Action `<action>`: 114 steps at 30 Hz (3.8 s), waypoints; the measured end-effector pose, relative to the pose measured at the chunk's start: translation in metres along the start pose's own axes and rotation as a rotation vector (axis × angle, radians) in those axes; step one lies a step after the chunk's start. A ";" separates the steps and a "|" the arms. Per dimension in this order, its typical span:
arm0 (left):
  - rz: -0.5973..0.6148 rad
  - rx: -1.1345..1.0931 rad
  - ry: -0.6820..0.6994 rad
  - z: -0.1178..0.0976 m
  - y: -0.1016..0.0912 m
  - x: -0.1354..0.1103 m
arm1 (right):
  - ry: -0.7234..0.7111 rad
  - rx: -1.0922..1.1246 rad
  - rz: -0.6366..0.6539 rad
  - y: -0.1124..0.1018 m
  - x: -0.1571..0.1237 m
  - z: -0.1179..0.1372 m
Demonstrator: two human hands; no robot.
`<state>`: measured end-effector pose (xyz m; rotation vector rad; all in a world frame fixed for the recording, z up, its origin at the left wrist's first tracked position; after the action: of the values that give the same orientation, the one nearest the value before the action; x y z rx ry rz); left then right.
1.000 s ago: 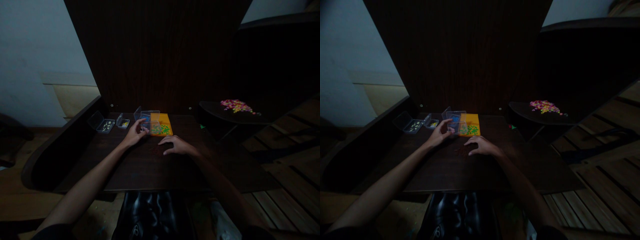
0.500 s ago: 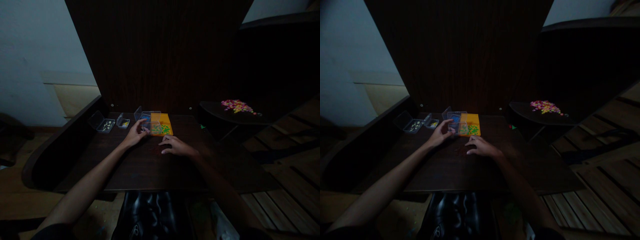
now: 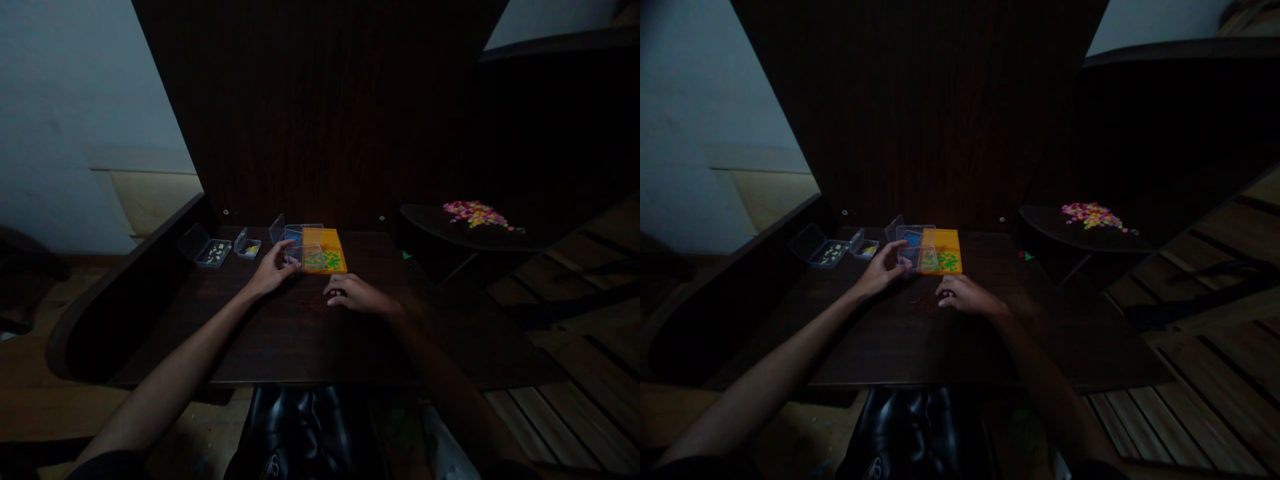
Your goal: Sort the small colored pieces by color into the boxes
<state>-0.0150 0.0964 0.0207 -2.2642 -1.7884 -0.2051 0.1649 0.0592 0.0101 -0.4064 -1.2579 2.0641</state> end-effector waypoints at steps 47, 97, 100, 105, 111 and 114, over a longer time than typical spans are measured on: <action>0.021 0.048 -0.009 0.000 0.008 -0.003 | 0.091 -0.149 -0.006 -0.014 -0.007 -0.007; 0.184 -0.088 -0.041 0.001 0.064 -0.027 | -0.175 -0.155 -0.509 -0.048 -0.012 0.018; 0.181 -0.088 -0.048 0.000 0.064 -0.027 | -0.173 -0.163 -0.515 -0.048 -0.013 0.016; 0.177 -0.076 -0.056 0.000 0.063 -0.027 | -0.153 -0.152 -0.519 -0.050 -0.014 0.015; 0.182 -0.063 -0.048 -0.001 0.063 -0.027 | -0.127 -0.138 -0.521 -0.052 -0.014 0.015; 0.180 -0.072 -0.051 -0.001 0.064 -0.027 | -0.141 -0.114 -0.521 -0.050 -0.013 0.017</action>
<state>0.0409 0.0569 0.0079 -2.4858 -1.6126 -0.1827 0.1836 0.0544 0.0614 0.0251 -1.3935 1.6033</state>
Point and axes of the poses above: each hand's wrist, its own x-axis towards the middle knuckle, its own y-axis out of the palm, z = x × y, the point moved 7 cm from there along x, towards the middle knuckle
